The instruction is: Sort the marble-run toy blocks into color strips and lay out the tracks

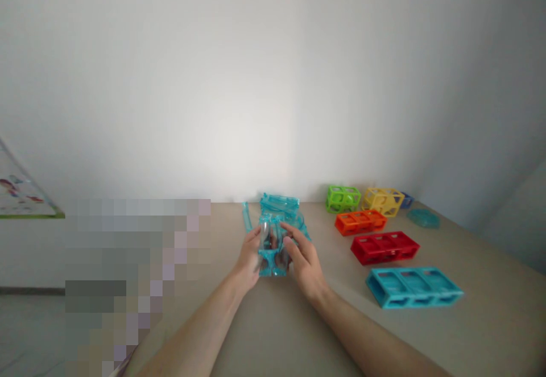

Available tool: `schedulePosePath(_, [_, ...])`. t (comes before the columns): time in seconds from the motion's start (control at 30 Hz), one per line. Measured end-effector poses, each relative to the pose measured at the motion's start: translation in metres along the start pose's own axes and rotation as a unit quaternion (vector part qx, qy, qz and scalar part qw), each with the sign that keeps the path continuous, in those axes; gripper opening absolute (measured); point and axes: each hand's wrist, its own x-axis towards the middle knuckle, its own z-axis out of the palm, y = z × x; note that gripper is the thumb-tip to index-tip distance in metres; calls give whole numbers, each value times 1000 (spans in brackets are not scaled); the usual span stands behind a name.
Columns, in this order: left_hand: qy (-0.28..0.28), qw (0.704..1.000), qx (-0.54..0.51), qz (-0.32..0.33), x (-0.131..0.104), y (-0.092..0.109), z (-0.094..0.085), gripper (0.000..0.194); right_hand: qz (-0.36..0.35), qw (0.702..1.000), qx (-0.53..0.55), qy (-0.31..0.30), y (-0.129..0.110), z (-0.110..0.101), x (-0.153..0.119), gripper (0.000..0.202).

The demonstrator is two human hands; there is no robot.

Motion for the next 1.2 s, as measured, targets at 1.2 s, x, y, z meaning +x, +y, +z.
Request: schedulePosePath(1.2, [26, 982, 136, 125, 3, -11, -7, 36, -68, 997, 16, -43, 2, 1, -3, 19])
